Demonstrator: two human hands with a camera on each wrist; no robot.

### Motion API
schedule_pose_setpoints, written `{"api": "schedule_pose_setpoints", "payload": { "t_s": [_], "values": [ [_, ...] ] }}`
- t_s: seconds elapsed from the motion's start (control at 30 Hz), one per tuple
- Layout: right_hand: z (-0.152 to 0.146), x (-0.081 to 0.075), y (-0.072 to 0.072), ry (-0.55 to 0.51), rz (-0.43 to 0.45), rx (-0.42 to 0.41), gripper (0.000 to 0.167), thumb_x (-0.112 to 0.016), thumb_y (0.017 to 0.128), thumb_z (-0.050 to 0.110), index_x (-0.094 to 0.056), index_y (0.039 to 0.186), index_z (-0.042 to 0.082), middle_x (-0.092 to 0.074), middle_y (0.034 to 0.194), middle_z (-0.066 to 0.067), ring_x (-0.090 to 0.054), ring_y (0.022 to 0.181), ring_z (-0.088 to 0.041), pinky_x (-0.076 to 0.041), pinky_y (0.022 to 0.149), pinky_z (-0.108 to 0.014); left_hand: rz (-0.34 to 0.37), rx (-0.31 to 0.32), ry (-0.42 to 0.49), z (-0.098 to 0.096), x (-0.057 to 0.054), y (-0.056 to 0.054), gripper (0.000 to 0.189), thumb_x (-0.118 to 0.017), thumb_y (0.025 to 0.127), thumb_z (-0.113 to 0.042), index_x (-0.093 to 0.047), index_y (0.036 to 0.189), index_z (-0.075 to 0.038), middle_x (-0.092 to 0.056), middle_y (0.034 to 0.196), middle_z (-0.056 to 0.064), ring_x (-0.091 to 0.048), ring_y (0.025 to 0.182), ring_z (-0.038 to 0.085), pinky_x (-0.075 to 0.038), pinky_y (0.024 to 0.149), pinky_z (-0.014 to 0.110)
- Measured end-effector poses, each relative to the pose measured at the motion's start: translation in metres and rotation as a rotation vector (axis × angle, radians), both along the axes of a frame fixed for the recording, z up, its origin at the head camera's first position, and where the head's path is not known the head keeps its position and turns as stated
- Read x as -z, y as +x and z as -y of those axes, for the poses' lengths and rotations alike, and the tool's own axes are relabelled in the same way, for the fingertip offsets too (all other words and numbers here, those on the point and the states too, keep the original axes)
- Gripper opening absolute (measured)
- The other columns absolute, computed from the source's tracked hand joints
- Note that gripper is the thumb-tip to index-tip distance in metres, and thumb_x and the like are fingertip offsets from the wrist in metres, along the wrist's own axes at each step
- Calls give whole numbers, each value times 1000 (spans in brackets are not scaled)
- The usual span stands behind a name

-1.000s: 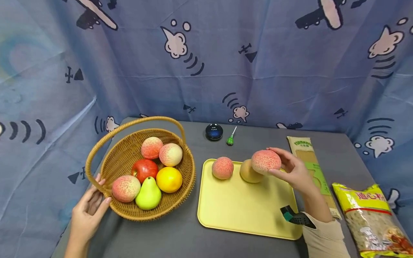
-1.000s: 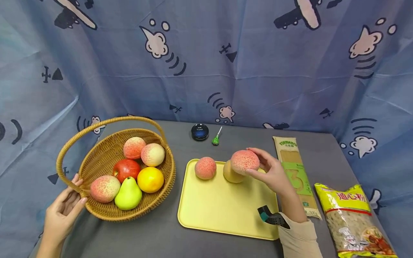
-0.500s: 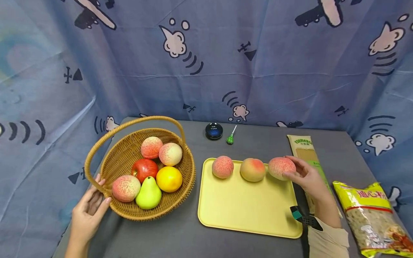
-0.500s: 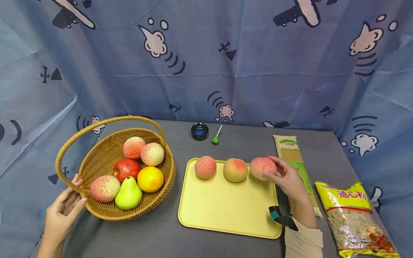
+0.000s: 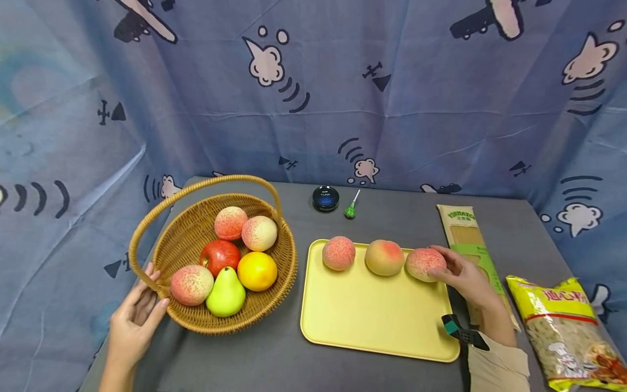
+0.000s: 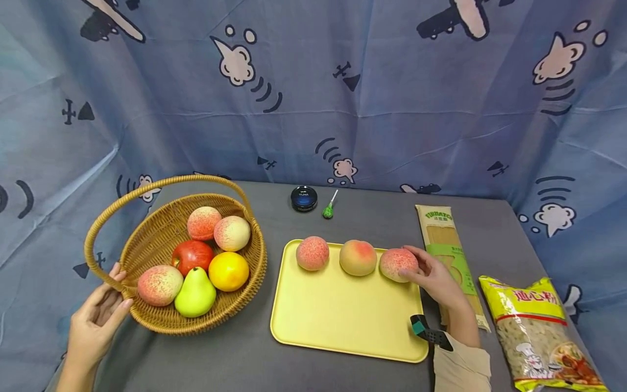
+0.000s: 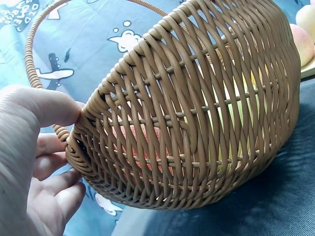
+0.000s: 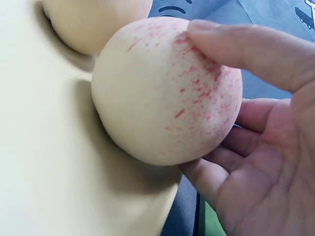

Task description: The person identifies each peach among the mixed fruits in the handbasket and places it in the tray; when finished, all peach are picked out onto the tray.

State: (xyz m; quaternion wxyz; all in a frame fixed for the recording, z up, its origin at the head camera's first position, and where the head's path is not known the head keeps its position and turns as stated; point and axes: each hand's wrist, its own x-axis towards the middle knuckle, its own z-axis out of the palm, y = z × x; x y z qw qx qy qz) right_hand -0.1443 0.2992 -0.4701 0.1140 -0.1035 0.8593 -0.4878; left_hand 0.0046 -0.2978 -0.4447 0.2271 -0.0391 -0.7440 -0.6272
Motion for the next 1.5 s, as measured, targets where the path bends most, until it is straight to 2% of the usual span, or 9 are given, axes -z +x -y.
{"api": "schedule_pose_setpoints", "payload": {
  "t_s": [0.17,0.27,0.4,0.63,0.77,0.87,1.13,1.3,1.5],
  "values": [
    [0,3,-1,-90,16,-50,65,-63,91,6,-29,144,-7,-42,126,17,-47,105,15,-44,85,-3,32,-24,-19,1,-2,0,51,-51,82,25,-41,132,19,-33,152,17,-41,134,8,-39,102,11],
    [0,3,0,-108,38,-54,72,-64,90,7,-22,147,-6,-42,138,-5,-43,109,17,-41,88,-1,54,-29,-26,1,-3,0,51,-51,83,24,-41,133,19,-32,152,17,-39,135,8,-38,102,11],
    [1,-2,4,-104,10,-7,78,-65,89,7,-16,150,0,-20,152,-29,-33,125,15,-32,95,2,32,-2,-7,1,-2,0,51,-50,83,25,-39,132,20,-31,152,17,-39,136,9,-38,102,11],
    [14,-27,13,-263,-194,34,82,-60,85,-13,-14,151,0,-18,158,-4,-20,140,1,-19,110,-3,-50,49,6,1,-2,-2,50,-49,82,26,-39,131,22,-31,152,19,-40,136,10,-38,103,13],
    [29,-43,15,-239,-279,-32,84,-61,81,-19,-18,150,-1,-22,157,-6,-22,139,3,-21,110,-5,-82,65,19,2,0,-2,50,-49,82,27,-38,130,24,-31,151,20,-40,136,11,-38,104,14],
    [44,-53,16,-220,-292,-98,85,-63,78,-20,-20,149,-1,-23,156,-9,-23,140,3,-23,109,-5,-61,55,29,2,1,-1,49,-50,82,26,-38,130,24,-32,151,20,-39,136,11,-38,104,14],
    [97,-62,18,-206,-321,-293,81,-68,78,-13,-28,147,1,-29,151,-23,-27,140,0,-25,110,-7,-21,39,29,2,3,0,50,-50,83,25,-37,131,24,-32,151,20,-39,136,11,-38,104,14],
    [137,-67,14,-232,-262,-386,75,-70,81,-7,-34,146,6,-36,149,-19,-31,138,-3,-26,112,-11,-43,46,24,3,4,0,50,-50,83,25,-37,131,24,-33,151,20,-39,136,11,-38,104,13],
    [192,-84,5,-283,-206,-525,69,-71,84,4,-37,144,8,-40,148,-10,-37,138,-19,-30,115,-24,-36,35,23,3,2,-1,50,-50,82,25,-38,131,23,-35,150,20,-38,137,12,-37,104,14]
  ]
}}
